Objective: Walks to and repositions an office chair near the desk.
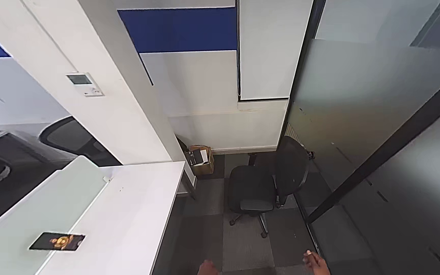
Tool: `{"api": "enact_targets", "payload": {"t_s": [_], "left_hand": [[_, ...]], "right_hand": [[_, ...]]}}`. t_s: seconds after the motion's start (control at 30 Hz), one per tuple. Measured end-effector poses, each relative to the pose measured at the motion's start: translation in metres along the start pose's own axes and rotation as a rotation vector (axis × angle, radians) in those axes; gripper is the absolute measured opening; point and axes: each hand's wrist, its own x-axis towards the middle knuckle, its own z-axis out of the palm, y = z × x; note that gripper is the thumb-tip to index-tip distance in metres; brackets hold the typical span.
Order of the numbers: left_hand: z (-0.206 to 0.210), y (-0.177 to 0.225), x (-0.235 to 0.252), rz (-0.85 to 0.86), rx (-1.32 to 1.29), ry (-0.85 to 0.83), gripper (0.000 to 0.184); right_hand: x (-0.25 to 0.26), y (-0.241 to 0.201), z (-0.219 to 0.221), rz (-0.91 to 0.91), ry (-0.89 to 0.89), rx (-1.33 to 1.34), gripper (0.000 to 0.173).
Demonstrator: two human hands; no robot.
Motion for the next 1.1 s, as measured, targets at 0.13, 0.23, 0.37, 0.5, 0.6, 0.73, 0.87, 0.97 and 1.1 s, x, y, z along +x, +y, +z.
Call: {"api": "enact_targets", "payload": {"t_s": [0.13,0.23,0.37,0.5,0.6,0.73,0.87,0.97,1.1], "left_hand": [[-0.015,0.133,0.011,0.245,-0.049,-0.019,0.048],[-0.006,0.232,0.009,0.43,-0.057,-0.011,0.061],[0.026,0.355,0.014,0.566,-0.012,0.017,0.063],[0.049,0.456,0.01,0.647,0.025,0.021,0.069],[0.058,0.51,0.007,0.689,0.019,-0.032,0.07],[0.06,0.553,0.015,0.666,-0.054,-0.048,0.079],[0.049,0.56,0.023,0.639,0.008,-0.06,0.084],[0.044,0.554,0.028,0.628,0.014,-0.093,0.081],[0.037,0.515,0.028,0.63,0.183,0.012,0.047]], "right_hand": [[0.083,-0.04,-0.043,-0.053,0.219,0.237,0.04],[0.16,-0.08,-0.079,-0.15,0.263,0.256,0.037],[0.281,-0.146,-0.125,-0.359,0.327,-0.018,0.035],[0.392,-0.237,-0.157,-0.492,0.349,-0.193,0.058],[0.459,-0.277,-0.151,-0.518,0.255,-0.355,0.066],[0.468,-0.294,-0.103,-0.313,0.249,-0.573,0.062],[0.43,-0.293,-0.109,-0.272,0.206,-0.72,0.064],[0.429,-0.278,-0.149,-0.328,0.031,-0.671,0.054],[0.464,-0.258,-0.172,-0.314,-0.123,-0.204,0.05]]}}
